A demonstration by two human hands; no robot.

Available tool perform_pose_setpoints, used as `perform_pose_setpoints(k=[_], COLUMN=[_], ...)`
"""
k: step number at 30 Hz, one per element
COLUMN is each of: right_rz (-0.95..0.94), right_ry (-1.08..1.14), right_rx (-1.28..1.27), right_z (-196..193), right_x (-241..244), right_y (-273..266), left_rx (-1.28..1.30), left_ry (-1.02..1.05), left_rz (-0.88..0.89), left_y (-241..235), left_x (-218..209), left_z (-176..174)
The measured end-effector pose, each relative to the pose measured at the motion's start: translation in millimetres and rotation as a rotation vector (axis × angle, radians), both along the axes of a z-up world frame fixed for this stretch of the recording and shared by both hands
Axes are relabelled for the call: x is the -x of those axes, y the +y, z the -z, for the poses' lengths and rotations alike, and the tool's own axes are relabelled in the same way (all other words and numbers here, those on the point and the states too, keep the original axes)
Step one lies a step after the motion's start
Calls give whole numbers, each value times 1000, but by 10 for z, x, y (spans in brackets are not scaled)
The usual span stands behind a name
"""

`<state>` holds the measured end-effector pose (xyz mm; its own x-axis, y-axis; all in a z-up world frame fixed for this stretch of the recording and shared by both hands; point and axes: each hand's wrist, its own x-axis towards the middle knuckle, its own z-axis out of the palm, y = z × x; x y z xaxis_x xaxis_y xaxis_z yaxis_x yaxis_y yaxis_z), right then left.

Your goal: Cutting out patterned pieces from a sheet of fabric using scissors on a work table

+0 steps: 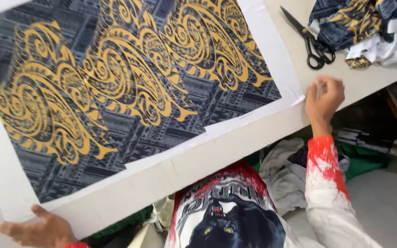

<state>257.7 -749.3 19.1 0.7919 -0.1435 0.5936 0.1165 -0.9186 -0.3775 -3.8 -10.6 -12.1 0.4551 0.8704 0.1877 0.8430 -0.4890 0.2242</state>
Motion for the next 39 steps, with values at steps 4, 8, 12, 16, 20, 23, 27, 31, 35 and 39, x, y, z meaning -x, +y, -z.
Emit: perform_pose_setpoints(k=[4, 8, 12, 16, 20, 23, 27, 31, 35, 39], right_rz=[-133, -96, -228, -255, -313, -281, -181, -222, -255, -173], right_ry=[17, 266, 32, 30, 150, 296, 522, 620, 675, 862], right_rx=[113, 116, 179, 171, 232, 298, 342, 238, -14, -499], right_z=[-129, -15, -13, -58, -178, -210, -234, -257, -457, -641], right_x=[-577, -751, -769, -709, -861, -835, -826, -813, -793, -626], right_y=[-171, -302, -178, -337, -545, -527, -433, -418, -424, -363], left_rx=[102, 106, 204, 127, -40, -164, -340, -390, -362, -395], left_ry=[-12, 26, -32, -87, -95, -134, -113, -120, -154, -138], left_rz=[-90, -130, -240, -212, -116, -66, -28, 13, 9, 26], left_y=[-341, -687, -1110, -1181, -1034, -953, -830, -769, -781, -743], left_x=[-23, -78, -187, -223, -122, -57, -4, 61, 68, 99], left_z=[-8, 60, -161, -119, 60, 152, 269, 338, 330, 371])
